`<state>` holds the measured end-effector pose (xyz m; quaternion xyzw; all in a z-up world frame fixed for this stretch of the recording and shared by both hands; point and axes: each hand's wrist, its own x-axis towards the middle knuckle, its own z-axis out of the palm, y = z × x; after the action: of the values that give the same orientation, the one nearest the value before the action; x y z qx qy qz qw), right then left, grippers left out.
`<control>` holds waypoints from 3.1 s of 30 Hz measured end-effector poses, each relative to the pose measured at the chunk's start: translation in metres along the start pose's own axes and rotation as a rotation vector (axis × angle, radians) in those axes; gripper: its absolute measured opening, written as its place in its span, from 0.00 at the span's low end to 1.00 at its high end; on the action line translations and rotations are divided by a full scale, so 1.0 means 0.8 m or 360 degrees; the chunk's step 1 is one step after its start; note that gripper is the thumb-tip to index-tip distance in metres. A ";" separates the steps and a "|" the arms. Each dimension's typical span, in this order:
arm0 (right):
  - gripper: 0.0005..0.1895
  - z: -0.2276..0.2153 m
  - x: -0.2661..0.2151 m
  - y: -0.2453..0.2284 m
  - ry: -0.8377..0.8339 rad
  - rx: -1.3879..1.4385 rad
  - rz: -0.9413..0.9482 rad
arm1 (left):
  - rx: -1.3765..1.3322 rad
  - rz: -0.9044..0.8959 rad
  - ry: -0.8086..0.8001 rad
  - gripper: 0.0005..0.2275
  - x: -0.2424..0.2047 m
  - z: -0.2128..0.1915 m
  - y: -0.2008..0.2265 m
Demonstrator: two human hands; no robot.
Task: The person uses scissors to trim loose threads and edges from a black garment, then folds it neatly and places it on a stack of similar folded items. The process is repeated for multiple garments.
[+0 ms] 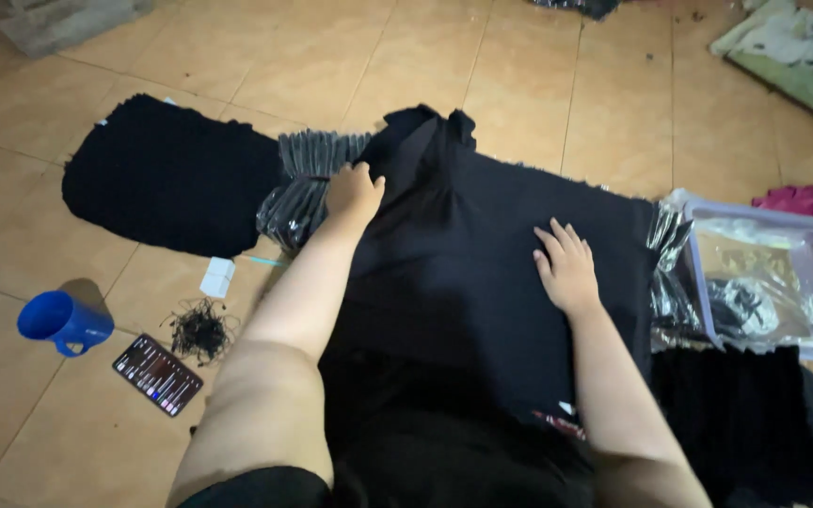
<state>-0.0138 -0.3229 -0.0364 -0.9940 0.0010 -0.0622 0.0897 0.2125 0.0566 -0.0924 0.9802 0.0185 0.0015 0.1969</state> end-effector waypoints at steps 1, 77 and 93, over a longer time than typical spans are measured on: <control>0.24 0.000 0.000 0.002 0.0018 -0.0006 -0.0011 | -0.0008 0.0001 0.0021 0.24 -0.008 -0.020 0.012; 0.24 0.138 0.325 -0.209 -0.0184 0.1306 0.0488 | -0.1253 0.0796 -0.0095 0.11 -0.250 -0.077 -0.128; 0.11 -0.256 -0.032 -0.231 -0.1859 0.1918 -0.1854 | -0.1578 0.1074 -0.0255 0.03 -0.239 -0.071 -0.150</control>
<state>-0.0666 -0.1770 0.1936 -0.5047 -0.5579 0.4080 0.5172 0.0164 0.1819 -0.0851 0.7204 -0.3112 -0.0014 0.6198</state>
